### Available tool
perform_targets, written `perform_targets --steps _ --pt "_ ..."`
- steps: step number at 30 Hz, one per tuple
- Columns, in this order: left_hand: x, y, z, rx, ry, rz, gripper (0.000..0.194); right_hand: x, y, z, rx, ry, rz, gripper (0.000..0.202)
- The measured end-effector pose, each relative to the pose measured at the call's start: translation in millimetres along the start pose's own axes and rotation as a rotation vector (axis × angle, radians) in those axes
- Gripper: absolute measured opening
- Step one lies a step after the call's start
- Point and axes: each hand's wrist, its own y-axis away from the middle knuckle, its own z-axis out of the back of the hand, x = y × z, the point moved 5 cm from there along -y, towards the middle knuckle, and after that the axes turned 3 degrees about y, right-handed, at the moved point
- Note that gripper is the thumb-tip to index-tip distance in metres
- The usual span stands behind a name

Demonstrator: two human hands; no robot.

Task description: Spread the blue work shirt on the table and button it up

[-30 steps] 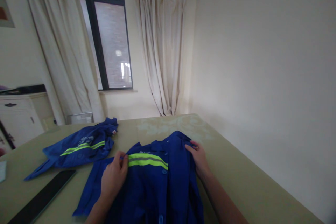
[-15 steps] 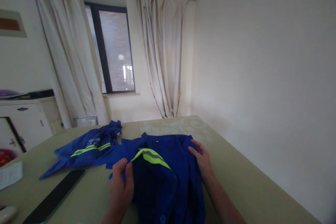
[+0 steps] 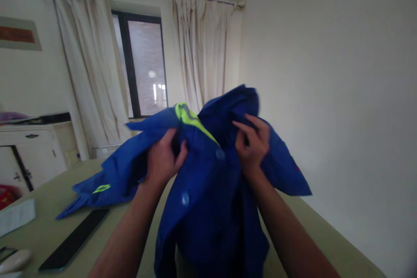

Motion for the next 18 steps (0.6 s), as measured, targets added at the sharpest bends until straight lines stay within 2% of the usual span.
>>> perform_targets --steps 2,3,5,7,9,11,12,13,15,18 --pt "-4 -15 -14.2 0.110 -0.028 -0.135 0.067 -36 2 -52 0.337 -0.100 -0.086 0.029" --pt "0 -12 -20.5 0.163 -0.038 -0.160 0.067 -53 11 -66 0.440 -0.113 -0.164 0.031" --pt "24 12 -28.9 0.248 -0.031 -0.064 0.062 -76 41 -67 0.539 -0.120 -0.274 0.034" --pt "58 62 -36.1 0.386 0.000 0.101 0.052 -86 90 -45 0.632 -0.162 -0.385 0.031" --pt "89 127 -43.2 0.558 -0.053 0.185 0.055 -90 151 -14 0.777 -0.208 -0.550 0.030" --pt "113 189 -50.1 0.727 -0.165 0.196 0.068 -91 211 17 0.952 -0.166 -0.686 0.040" --pt "122 213 -52.7 0.779 -0.217 0.186 0.071 -89 238 30 1.048 -0.140 -0.732 0.049" --pt "129 232 -53.9 0.781 -0.257 0.176 0.070 -87 258 41 1.113 -0.116 -0.739 0.055" --pt "140 251 -55.4 0.760 -0.294 0.171 0.063 -83 283 56 1.177 -0.067 -0.711 0.059" --pt "147 247 -53.4 0.723 -0.314 0.199 0.043 -78 292 63 1.191 -0.036 -0.633 0.056"
